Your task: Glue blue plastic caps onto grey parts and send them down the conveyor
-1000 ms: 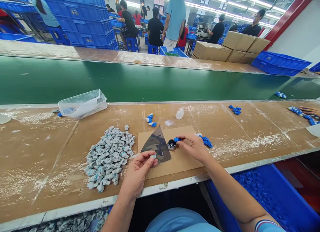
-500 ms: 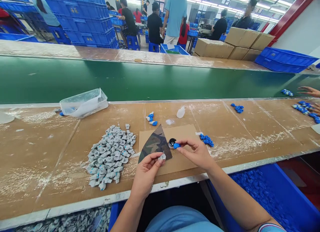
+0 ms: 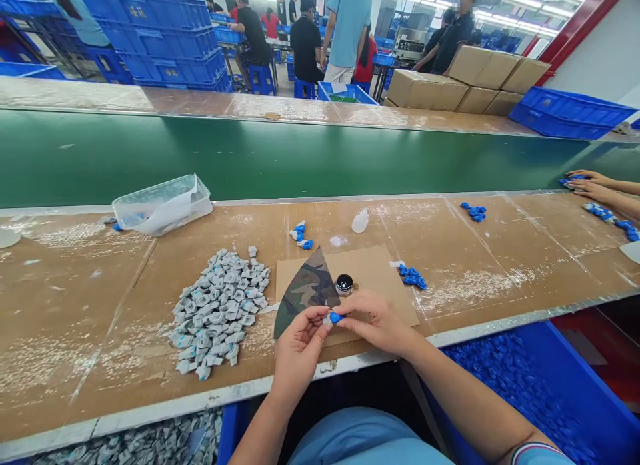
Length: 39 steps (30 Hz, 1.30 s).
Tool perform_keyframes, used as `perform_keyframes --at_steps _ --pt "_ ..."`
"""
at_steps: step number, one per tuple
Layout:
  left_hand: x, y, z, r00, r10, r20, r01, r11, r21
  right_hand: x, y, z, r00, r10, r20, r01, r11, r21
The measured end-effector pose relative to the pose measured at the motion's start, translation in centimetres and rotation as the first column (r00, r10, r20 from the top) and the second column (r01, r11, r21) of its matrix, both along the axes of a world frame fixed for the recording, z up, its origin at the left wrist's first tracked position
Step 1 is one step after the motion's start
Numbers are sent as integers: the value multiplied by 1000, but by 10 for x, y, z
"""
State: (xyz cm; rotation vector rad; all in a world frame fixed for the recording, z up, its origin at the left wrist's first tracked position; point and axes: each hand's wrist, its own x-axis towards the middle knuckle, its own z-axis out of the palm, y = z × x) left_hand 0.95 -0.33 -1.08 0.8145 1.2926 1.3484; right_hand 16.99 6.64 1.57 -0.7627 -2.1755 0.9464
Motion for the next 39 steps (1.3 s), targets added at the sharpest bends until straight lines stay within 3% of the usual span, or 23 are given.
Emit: perform_keyframes --at_steps 8,12,16,20,23,26,28,29,31,34,39 --pt "0 -2 0 994 -105 -17 105 994 25 11 6 5 990 110 87 -114 993 41" --pt "1 -1 -1 995 -87 41 86 996 22 10 2 1 997 58 53 -62 995 78" --pt "0 -1 -2 998 -45 36 45 999 -3 4 -5 -10 999 -6 -51 6 1000 7" --pt "-3 -2 1 995 -103 18 103 994 -43 3 -9 -14 993 -35 -112 32 999 -29" --pt "-13 4 6 990 -123 -63 119 991 -61 15 -5 -11 996 -50 -68 50 999 9" --pt "-32 24 14 980 -68 -187 57 996 -65 44 8 -8 947 -321 7 319 943 91" --pt "-47 43 21 965 -14 -260 -5 997 -71 68 17 -10 839 -540 72 519 833 191" --pt "-54 54 24 955 10 -298 -33 997 -73 78 22 -12 789 -602 126 562 789 248" --pt "-66 75 31 924 30 -382 -67 994 -84 95 29 -16 732 -635 247 552 766 331" --pt "-76 106 35 844 32 -535 -91 992 -85 103 34 -22 703 -594 391 472 801 368" --pt "-71 138 32 729 24 -684 -107 991 -79 102 34 -24 700 -557 446 432 828 358"
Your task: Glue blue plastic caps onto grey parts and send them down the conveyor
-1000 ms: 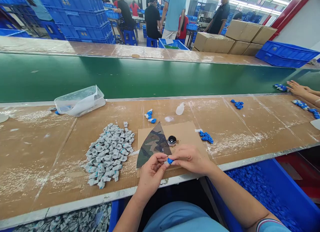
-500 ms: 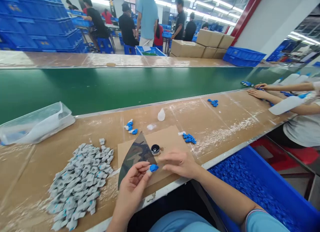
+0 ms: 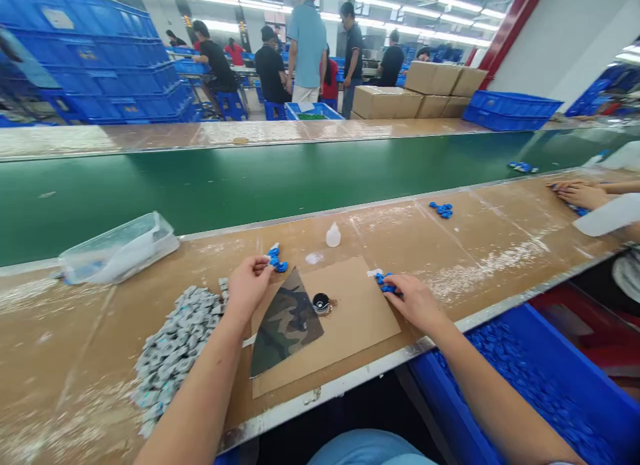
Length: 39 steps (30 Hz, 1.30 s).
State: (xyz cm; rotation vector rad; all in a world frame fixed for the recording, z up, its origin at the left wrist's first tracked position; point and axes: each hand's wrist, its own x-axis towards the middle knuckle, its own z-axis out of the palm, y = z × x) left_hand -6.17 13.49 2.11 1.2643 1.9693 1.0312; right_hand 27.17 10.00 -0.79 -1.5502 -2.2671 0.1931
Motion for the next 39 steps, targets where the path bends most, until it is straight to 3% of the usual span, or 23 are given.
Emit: perform_keyframes --at_steps 3,7,9,12,14,17,20,25,29,32,36,39 --pt "-4 -1 3 999 13 -53 -13 1000 12 6 2 2 997 31 -74 -31 1000 -5" --pt "-24 -31 18 983 34 -180 -31 999 18 14 4 4 959 35 -281 -42 999 -18" --pt "-34 -53 26 948 -42 -315 35 999 -30 13 3 4 901 -10 -434 -34 995 -92" --pt "-37 -84 31 835 -252 -489 178 965 -194 4 1 5 764 -95 -638 -77 968 -237" --pt "-31 -100 28 739 -326 -589 193 941 -279 -7 0 7 704 -106 -702 -118 958 -263" --pt "-16 -114 17 619 -321 -717 137 943 -304 -25 -3 11 663 -84 -743 -161 954 -252" --pt "-11 -121 -1 579 -284 -764 143 958 -247 -44 -6 11 611 -107 -785 -247 916 -317" --pt "-21 -127 -28 592 -133 -795 222 975 1 -66 -5 6 545 -115 -830 -348 870 -350" --pt "-20 -127 -34 632 -94 -769 266 959 101 -71 -2 5 557 -40 -829 -393 868 -305" --pt "-14 -127 -34 687 -86 -721 246 962 119 -73 1 8 634 69 -771 -360 908 -215" --pt "-9 -131 -31 788 23 -615 149 963 227 -77 3 15 774 191 -604 -297 952 -80" --pt "-7 -136 -26 878 59 -475 91 954 286 -80 4 19 814 226 -535 -296 954 -47"
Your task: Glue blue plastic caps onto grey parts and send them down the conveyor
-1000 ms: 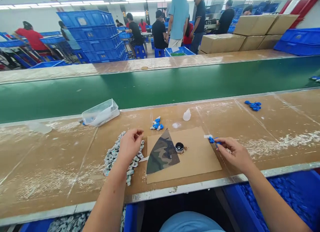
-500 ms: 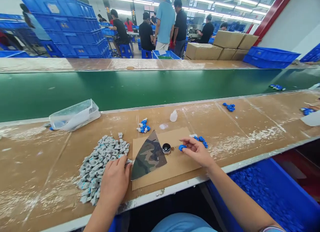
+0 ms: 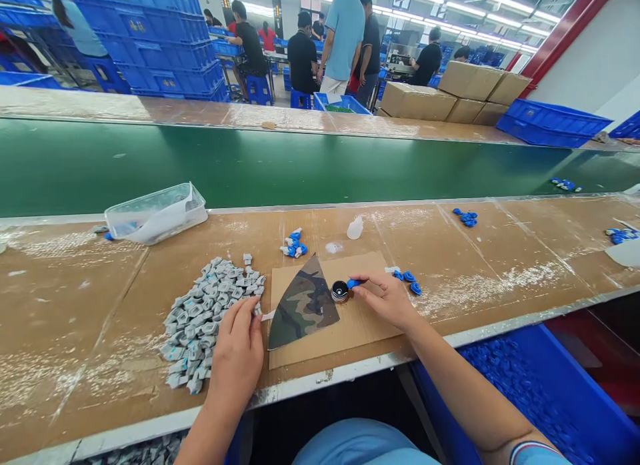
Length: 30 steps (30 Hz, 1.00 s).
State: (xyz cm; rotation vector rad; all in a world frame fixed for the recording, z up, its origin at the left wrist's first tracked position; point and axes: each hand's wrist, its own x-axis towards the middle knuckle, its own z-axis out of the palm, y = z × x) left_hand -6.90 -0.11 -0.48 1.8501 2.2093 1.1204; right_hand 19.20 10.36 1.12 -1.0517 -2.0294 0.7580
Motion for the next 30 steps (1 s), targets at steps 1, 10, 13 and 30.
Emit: perform_keyframes --at_steps 1,10,13,30 --pt "1 -1 2 998 -4 61 4 1000 -7 -1 0 1 1000 6 12 -6 1000 8" --pt "13 -3 0 733 -6 680 84 993 -82 -3 3 1 999 18 35 -18 1000 15" --pt "20 -2 2 666 7 746 91 992 -91 -4 3 1 999 19 40 -19 1000 14" --pt "62 1 1 361 66 930 240 957 -161 -10 -8 6 969 -14 -245 -63 950 -307"
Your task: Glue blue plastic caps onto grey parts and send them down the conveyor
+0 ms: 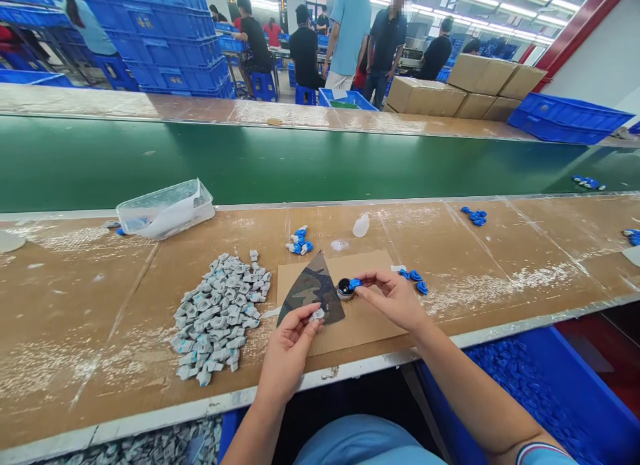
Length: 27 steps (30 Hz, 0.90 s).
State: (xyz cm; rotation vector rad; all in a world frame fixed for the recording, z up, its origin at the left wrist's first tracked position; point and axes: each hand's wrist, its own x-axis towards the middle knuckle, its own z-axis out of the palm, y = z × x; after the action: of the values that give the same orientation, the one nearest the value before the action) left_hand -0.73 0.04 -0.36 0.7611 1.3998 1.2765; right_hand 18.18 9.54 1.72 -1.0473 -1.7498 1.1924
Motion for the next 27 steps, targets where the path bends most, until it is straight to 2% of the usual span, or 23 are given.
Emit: perform_keyframes --at_steps 6,11,16,23,27 --pt "10 0 -9 999 -40 -9 41 997 67 -7 -25 9 985 128 118 -142 982 122" --pt "12 -1 -9 998 -66 3 65 993 100 -14 -28 2 969 197 149 -229 943 242" --pt "14 -2 -8 997 -73 -12 74 987 145 -14 -26 -4 960 215 180 -264 910 319" --pt "13 -3 -9 998 -66 2 65 986 151 -11 -26 -9 958 237 161 -273 925 263" --pt "13 -2 -8 998 -43 38 38 992 118 -15 -33 -18 979 175 102 -192 965 180"
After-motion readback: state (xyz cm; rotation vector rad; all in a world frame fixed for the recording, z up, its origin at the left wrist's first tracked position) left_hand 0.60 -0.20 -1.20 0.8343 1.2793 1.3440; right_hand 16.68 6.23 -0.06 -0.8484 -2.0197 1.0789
